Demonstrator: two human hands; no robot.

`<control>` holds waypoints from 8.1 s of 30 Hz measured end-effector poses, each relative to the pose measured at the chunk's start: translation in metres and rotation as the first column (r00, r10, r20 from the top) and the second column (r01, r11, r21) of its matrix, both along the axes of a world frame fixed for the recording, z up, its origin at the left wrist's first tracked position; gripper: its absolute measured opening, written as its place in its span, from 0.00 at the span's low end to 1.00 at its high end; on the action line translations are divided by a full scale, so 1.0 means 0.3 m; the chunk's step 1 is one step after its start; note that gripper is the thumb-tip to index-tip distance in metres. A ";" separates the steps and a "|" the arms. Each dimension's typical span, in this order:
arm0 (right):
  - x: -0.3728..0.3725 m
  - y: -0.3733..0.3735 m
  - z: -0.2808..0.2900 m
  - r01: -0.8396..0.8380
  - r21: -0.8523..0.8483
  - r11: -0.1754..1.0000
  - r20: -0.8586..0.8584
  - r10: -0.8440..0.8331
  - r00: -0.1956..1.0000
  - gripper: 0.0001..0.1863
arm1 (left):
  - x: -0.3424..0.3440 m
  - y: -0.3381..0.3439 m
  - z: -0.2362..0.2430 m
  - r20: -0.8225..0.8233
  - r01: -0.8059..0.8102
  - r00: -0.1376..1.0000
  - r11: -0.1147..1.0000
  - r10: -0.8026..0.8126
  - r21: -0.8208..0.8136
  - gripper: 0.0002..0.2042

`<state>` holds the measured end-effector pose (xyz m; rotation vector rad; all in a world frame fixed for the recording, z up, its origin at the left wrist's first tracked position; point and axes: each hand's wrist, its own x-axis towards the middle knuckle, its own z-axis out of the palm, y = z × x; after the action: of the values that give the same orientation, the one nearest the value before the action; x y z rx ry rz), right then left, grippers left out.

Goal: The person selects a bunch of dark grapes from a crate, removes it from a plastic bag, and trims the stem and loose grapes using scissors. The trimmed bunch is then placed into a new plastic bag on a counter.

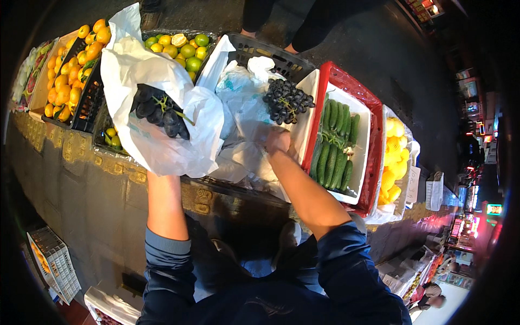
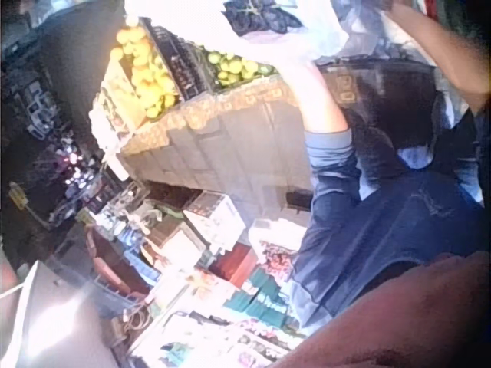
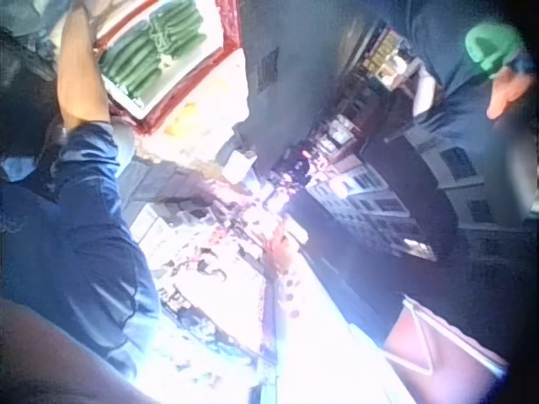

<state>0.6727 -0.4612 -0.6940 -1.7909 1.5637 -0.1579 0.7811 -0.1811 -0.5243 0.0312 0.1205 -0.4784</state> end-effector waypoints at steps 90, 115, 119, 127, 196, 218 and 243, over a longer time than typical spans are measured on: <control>0.741 -0.298 0.355 -0.568 -0.613 0.549 0.171 0.794 0.584 0.16 | -0.036 0.126 -0.064 -0.108 0.122 0.984 0.979 -0.140 -0.163 0.30; 0.021 -0.085 0.006 0.067 0.017 0.998 0.014 -0.067 0.998 0.34 | -0.021 0.102 -0.068 -0.110 0.164 0.976 0.968 -0.187 -0.190 0.33; 0.001 -0.085 -0.148 -0.602 0.008 0.798 -0.347 0.567 0.747 0.24 | 0.004 0.088 -0.061 -0.093 0.194 0.972 0.961 -0.215 -0.199 0.33; -0.016 0.155 -0.010 0.101 -0.007 0.995 0.734 -0.064 0.676 0.17 | 0.036 0.069 -0.076 -0.068 0.249 0.961 0.945 -0.269 -0.210 0.34; -0.061 -0.030 0.037 -0.432 0.060 0.900 -0.468 0.408 0.784 0.13 | 0.079 0.017 -0.030 -0.254 0.184 0.949 0.982 -0.188 -0.040 0.30; 0.127 -0.147 1.080 -0.881 -0.131 0.455 -0.341 0.814 0.471 0.15 | -0.042 -0.020 -0.011 0.312 0.046 0.942 0.967 -0.125 0.249 0.27; -0.073 -0.261 1.638 -0.871 -0.386 0.305 -0.398 0.797 0.455 0.13 | -0.154 -0.343 -0.267 -0.291 0.500 0.866 0.703 -0.407 0.506 0.32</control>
<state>0.6508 -0.5396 -0.2027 -2.9267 0.4049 0.0488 0.7348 -0.2839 -0.6045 0.6326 0.4199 -0.9364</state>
